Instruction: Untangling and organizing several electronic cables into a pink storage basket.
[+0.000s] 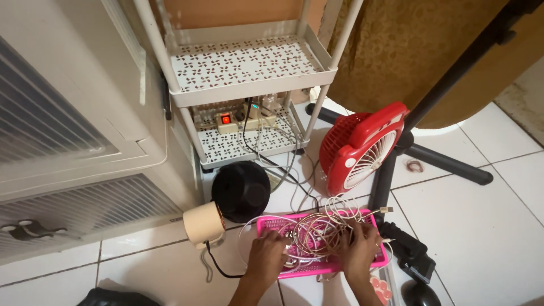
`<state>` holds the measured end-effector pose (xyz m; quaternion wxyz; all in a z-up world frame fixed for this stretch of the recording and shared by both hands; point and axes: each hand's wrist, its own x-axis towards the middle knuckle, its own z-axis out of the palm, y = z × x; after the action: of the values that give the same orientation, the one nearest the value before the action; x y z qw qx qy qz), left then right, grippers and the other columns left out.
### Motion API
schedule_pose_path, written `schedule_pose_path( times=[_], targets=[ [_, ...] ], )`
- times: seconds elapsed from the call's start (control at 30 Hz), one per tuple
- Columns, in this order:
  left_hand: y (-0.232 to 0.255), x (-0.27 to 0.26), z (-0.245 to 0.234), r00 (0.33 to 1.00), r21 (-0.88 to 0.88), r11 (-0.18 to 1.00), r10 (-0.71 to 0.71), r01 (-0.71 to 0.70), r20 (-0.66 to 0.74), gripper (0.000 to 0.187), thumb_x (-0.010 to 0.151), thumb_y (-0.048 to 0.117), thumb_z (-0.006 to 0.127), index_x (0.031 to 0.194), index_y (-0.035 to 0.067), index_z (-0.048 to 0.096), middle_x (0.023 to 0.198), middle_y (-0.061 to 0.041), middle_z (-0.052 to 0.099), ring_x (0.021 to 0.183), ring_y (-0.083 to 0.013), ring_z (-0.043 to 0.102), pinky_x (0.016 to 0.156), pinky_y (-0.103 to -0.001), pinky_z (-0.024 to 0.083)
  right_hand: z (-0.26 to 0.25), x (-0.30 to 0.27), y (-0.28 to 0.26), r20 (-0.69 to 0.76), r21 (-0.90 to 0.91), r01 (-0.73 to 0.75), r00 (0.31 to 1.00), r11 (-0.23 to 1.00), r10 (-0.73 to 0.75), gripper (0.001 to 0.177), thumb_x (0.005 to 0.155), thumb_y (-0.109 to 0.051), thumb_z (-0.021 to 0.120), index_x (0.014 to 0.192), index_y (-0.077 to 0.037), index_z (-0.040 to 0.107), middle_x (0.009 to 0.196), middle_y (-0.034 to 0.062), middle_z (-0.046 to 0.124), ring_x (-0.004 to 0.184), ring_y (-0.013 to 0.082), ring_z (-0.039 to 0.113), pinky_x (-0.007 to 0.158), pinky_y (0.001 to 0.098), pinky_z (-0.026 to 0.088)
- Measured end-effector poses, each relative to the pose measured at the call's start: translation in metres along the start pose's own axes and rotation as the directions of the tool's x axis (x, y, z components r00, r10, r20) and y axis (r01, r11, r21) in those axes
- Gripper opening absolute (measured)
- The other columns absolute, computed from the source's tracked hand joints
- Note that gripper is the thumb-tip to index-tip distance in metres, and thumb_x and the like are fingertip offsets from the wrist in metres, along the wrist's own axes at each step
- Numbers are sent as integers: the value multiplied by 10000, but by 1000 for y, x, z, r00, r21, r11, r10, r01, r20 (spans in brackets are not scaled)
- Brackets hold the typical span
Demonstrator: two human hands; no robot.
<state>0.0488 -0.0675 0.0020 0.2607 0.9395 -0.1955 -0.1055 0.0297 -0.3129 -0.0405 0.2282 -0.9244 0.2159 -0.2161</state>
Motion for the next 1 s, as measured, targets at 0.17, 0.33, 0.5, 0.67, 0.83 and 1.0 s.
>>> schedule_pose_path(
  times=[0.17, 0.33, 0.5, 0.67, 0.83, 1.0],
  targets=[
    [-11, -1, 14, 992, -90, 994, -75, 66, -99, 255, 908, 149, 690, 1155, 87, 695, 1229, -133, 618, 1187, -299, 562, 988, -437, 486, -8, 22, -32, 27, -34, 364, 931, 931, -364, 525, 794, -206, 765, 1301, -169, 635, 1339, 152, 575, 1229, 389, 488, 1018, 530, 437],
    [10, -21, -28, 989, -165, 986, -54, 31, -139, 266, 880, 194, 743, 1112, 68, 716, 1197, -154, 607, 1078, -328, 578, 908, -476, 466, -15, 30, -36, 341, -178, 319, 907, 931, -246, 743, 665, -239, 827, 1372, -203, 603, 1409, 118, 529, 1284, 450, 444, 966, 577, 408],
    [-12, -25, 0, 966, -31, 985, 174, -171, 190, 356, 745, 270, 840, 976, 32, 712, 1103, -135, 669, 1087, -325, 617, 938, -461, 484, -15, 24, -20, 251, -90, 301, 929, 949, -271, 511, 791, -174, 730, 1290, -255, 658, 1341, 97, 570, 1228, 379, 529, 1024, 530, 464],
    [-8, -26, -5, 988, -310, 951, 30, 18, 150, 142, 955, 129, 616, 1059, 84, 702, 1104, -89, 702, 1015, -266, 706, 905, -397, 566, -3, -2, -13, 85, -85, 316, 947, 945, -309, 491, 766, -207, 767, 1243, -149, 664, 1299, 206, 568, 1189, 439, 505, 949, 547, 434],
    [17, -19, -47, 940, -314, 906, 201, -285, -275, 99, 863, 87, 736, 940, 67, 793, 935, -146, 694, 879, -340, 669, 750, -442, 529, 21, -28, 10, 507, 462, 148, 765, 874, -397, 403, 929, -68, 513, 1249, -138, 749, 1158, 64, 776, 1128, 249, 634, 1022, 411, 547],
    [12, 1, -77, 969, -722, 671, -24, -166, -245, 183, 862, 163, 784, 992, 35, 795, 855, -72, 726, 708, -153, 659, 654, -293, 530, -44, -8, -47, 683, 599, -309, 679, 739, -270, 452, 899, -70, 564, 1338, -95, 670, 1069, 107, 765, 1048, 251, 748, 1049, 369, 560]
  ],
)
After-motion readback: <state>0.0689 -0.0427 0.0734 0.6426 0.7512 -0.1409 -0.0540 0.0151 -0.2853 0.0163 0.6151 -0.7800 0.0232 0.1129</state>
